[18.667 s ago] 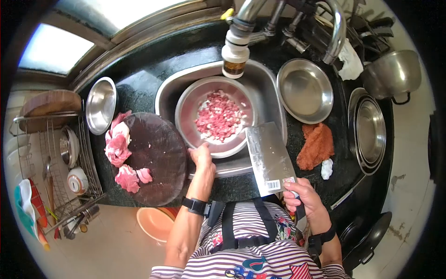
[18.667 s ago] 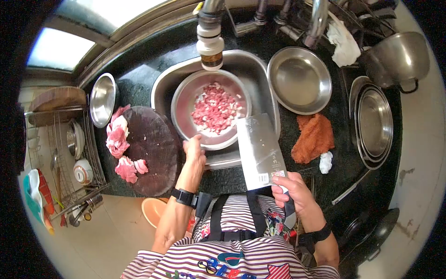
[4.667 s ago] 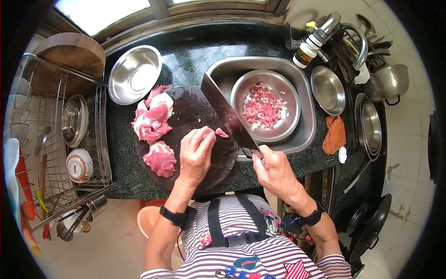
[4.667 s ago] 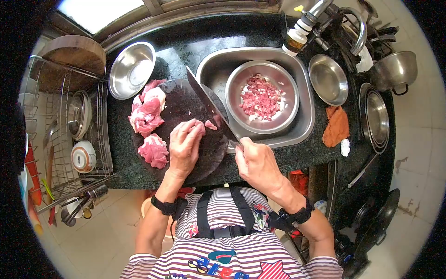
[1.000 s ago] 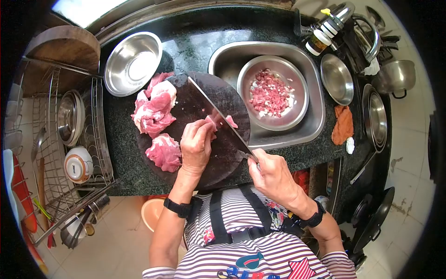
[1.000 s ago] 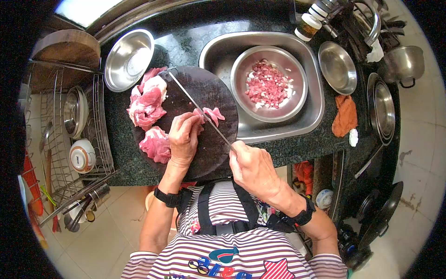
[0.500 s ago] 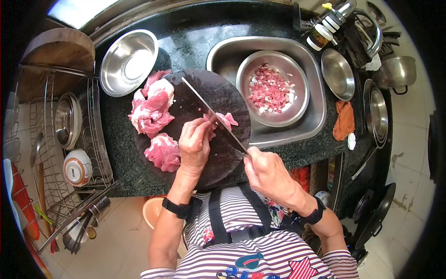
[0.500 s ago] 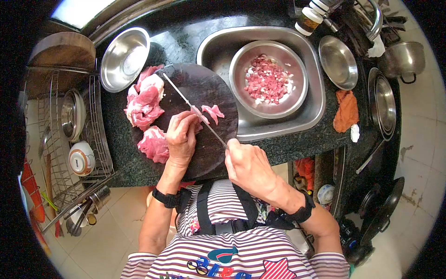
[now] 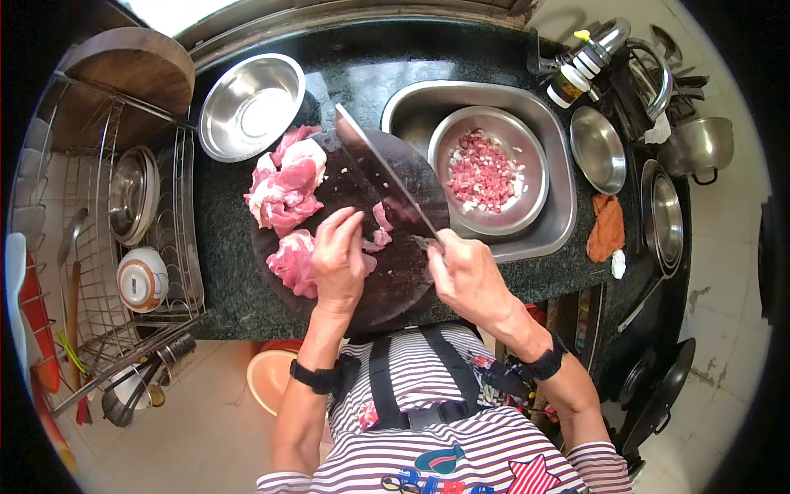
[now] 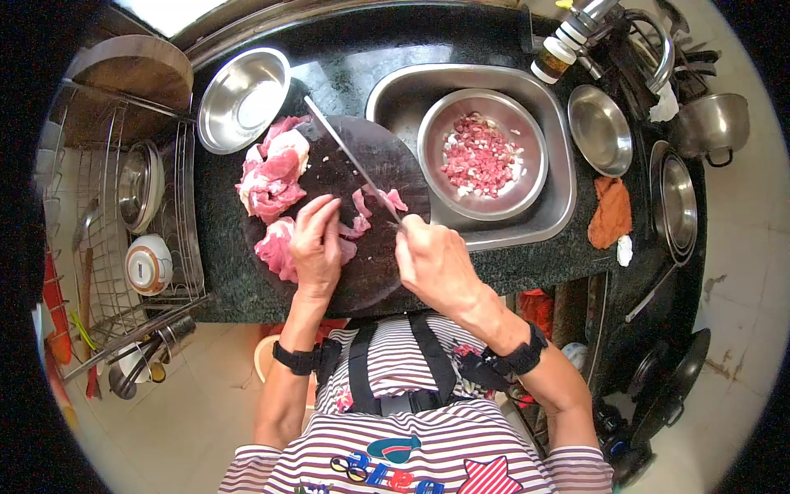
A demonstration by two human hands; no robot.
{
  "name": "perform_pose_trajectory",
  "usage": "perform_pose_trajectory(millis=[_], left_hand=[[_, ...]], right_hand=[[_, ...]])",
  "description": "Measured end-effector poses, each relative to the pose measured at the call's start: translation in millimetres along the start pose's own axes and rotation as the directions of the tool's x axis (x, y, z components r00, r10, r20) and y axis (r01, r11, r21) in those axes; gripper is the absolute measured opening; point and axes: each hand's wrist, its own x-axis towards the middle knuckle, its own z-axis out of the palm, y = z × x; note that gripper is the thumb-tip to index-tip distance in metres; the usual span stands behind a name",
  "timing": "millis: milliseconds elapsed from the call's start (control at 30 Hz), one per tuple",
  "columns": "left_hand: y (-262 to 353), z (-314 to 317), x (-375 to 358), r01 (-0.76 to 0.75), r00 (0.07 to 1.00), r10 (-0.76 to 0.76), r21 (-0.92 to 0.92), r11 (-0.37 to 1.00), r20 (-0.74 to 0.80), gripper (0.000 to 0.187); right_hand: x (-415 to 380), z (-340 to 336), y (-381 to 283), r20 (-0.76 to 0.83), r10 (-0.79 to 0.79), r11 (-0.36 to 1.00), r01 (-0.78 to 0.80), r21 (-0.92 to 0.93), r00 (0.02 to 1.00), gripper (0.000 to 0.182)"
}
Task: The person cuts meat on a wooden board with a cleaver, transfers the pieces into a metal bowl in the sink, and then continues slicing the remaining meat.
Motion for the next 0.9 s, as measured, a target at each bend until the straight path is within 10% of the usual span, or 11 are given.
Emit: perform_pose_trajectory(millis=[267,900], left_hand=[[8.3,-13.2,-25.3,-0.218,0.969,0.206,0.075,0.973,0.136,0.025],[2.2,-11.3,-13.1,-0.104,0.99,0.077,0.247,0.963,0.116,0.029]], right_hand=[[-16.3,-13.7,-8.2,0.08,0.018,0.999,-0.016,-0.033,0.997,0.008],[-31.2,-11.5,-5.6,0.129,0.031,0.999,-0.03,-0.013,0.991,0.006]])
